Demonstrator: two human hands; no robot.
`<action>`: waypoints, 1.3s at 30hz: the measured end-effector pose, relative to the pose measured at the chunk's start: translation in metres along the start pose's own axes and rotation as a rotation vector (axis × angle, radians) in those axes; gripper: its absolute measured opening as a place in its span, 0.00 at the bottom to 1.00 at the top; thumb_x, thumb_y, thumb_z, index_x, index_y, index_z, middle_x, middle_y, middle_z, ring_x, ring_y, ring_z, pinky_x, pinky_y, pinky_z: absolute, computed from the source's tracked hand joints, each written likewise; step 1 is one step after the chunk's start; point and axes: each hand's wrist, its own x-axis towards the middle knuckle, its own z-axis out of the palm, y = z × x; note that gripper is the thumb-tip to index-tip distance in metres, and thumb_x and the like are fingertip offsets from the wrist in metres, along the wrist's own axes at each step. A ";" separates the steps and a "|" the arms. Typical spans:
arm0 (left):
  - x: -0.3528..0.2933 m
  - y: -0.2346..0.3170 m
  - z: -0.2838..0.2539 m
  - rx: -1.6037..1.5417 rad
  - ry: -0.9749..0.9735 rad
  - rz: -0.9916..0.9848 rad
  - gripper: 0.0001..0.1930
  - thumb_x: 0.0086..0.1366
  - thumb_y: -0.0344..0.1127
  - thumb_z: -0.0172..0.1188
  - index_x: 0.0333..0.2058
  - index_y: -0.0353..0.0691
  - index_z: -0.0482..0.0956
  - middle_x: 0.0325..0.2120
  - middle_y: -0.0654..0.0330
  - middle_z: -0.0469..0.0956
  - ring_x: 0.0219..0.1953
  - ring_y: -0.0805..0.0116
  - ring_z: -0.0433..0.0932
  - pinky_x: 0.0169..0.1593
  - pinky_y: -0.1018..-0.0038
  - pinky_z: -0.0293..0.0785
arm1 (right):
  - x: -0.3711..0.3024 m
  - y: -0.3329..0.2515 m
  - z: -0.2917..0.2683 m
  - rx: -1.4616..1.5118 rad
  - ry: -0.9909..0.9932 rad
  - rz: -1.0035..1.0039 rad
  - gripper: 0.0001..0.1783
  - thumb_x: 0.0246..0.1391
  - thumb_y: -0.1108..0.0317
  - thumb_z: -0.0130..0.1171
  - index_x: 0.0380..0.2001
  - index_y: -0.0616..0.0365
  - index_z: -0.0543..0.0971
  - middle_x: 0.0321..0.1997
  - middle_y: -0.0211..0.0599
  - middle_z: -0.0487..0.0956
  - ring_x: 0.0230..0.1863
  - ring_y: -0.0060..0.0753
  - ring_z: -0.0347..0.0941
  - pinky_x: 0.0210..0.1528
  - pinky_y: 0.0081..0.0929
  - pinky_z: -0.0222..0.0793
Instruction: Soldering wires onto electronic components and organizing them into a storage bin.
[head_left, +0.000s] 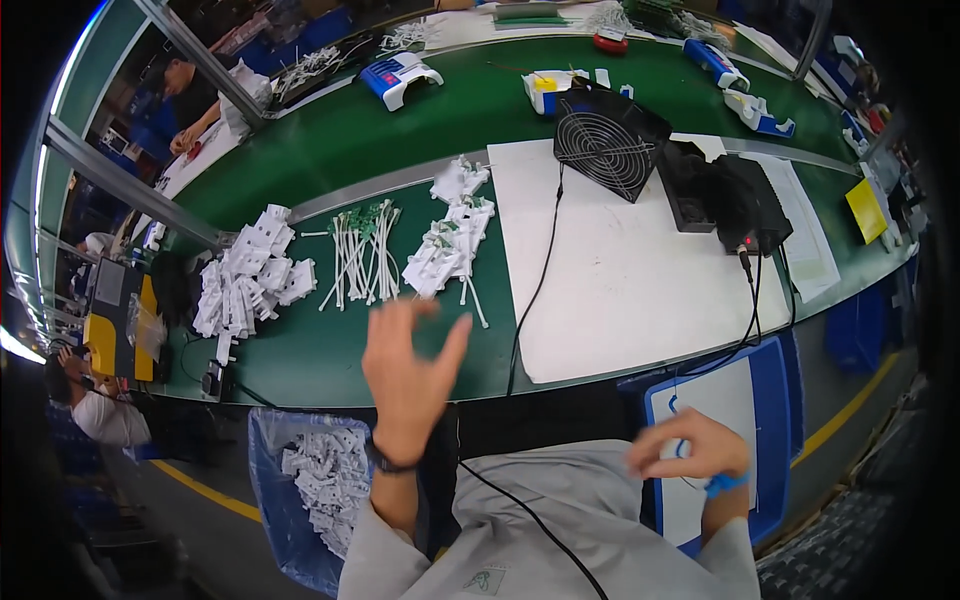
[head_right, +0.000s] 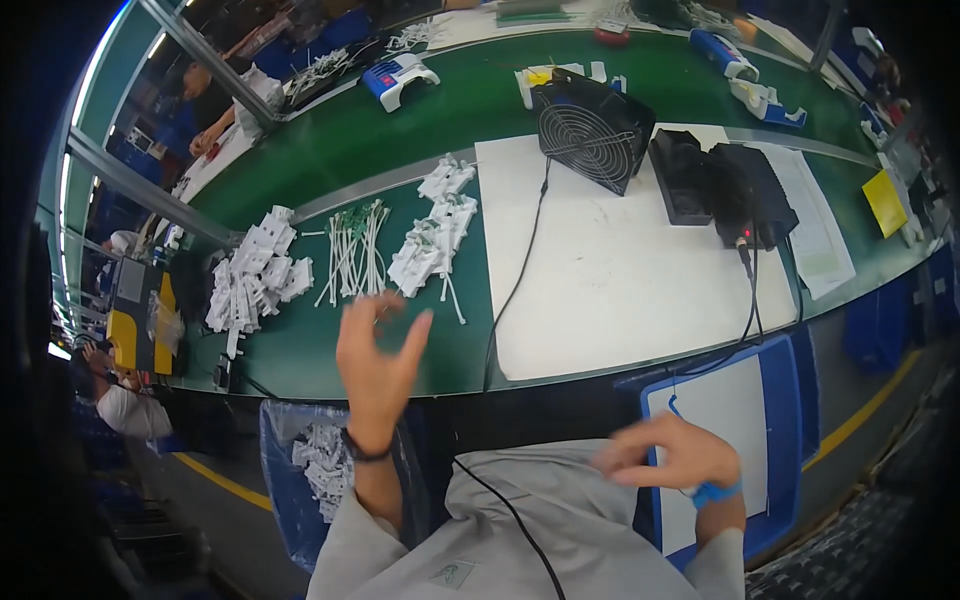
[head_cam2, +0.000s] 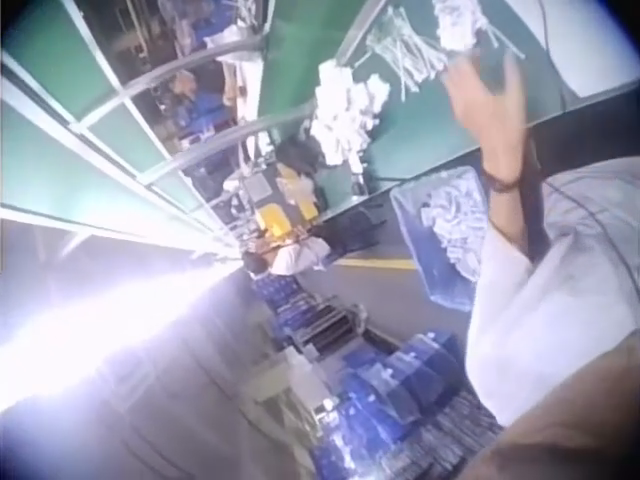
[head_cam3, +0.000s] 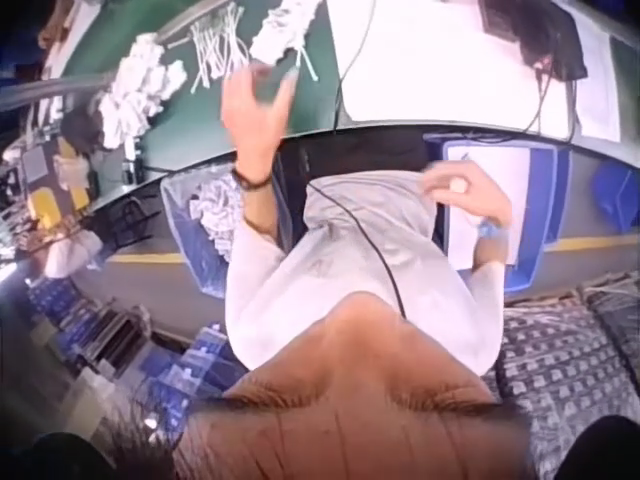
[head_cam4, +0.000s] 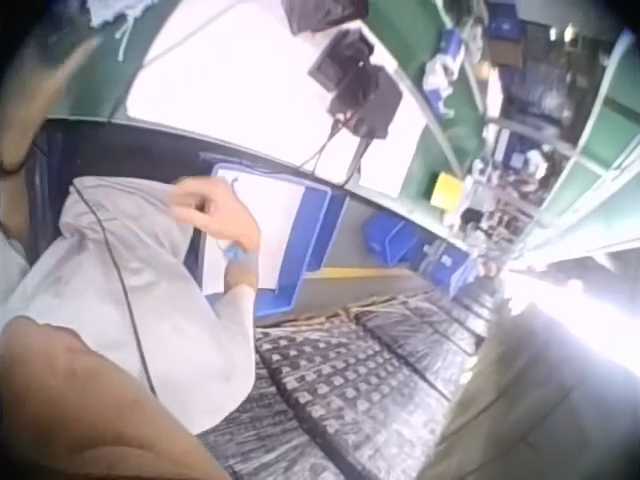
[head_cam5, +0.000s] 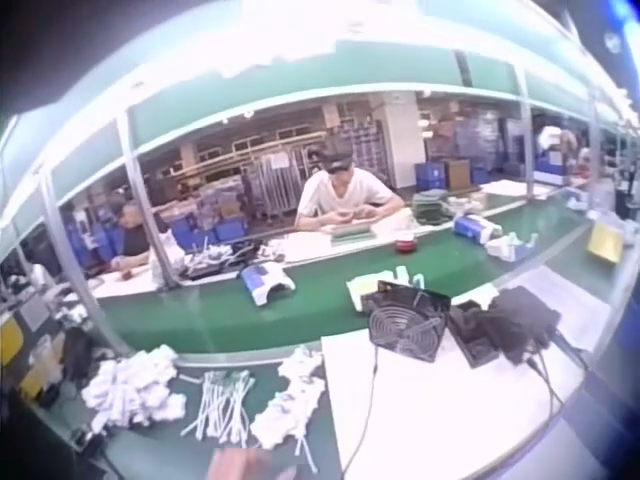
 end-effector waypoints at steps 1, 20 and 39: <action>0.008 -0.019 0.014 0.127 0.027 -0.026 0.29 0.52 0.46 0.76 0.47 0.35 0.76 0.39 0.51 0.76 0.43 0.51 0.75 0.45 0.60 0.74 | 0.039 -0.014 0.003 -0.083 -0.038 -0.082 0.14 0.60 0.62 0.65 0.43 0.60 0.86 0.31 0.38 0.86 0.28 0.22 0.79 0.33 0.21 0.73; 0.026 -0.042 0.060 0.042 -0.086 -0.319 0.20 0.62 0.35 0.68 0.40 0.32 0.65 0.34 0.40 0.80 0.36 0.33 0.80 0.37 0.46 0.74 | 0.402 -0.028 -0.056 -0.808 0.847 0.116 0.56 0.51 0.30 0.62 0.63 0.72 0.62 0.56 0.68 0.72 0.54 0.69 0.74 0.53 0.51 0.74; 0.074 -0.036 0.102 0.283 0.076 -0.157 0.52 0.43 0.50 0.80 0.61 0.29 0.62 0.50 0.48 0.70 0.50 0.50 0.70 0.48 0.55 0.72 | 0.449 -0.051 -0.046 -0.989 0.791 0.387 0.41 0.44 0.48 0.70 0.61 0.48 0.68 0.60 0.48 0.64 0.61 0.58 0.66 0.42 0.53 0.76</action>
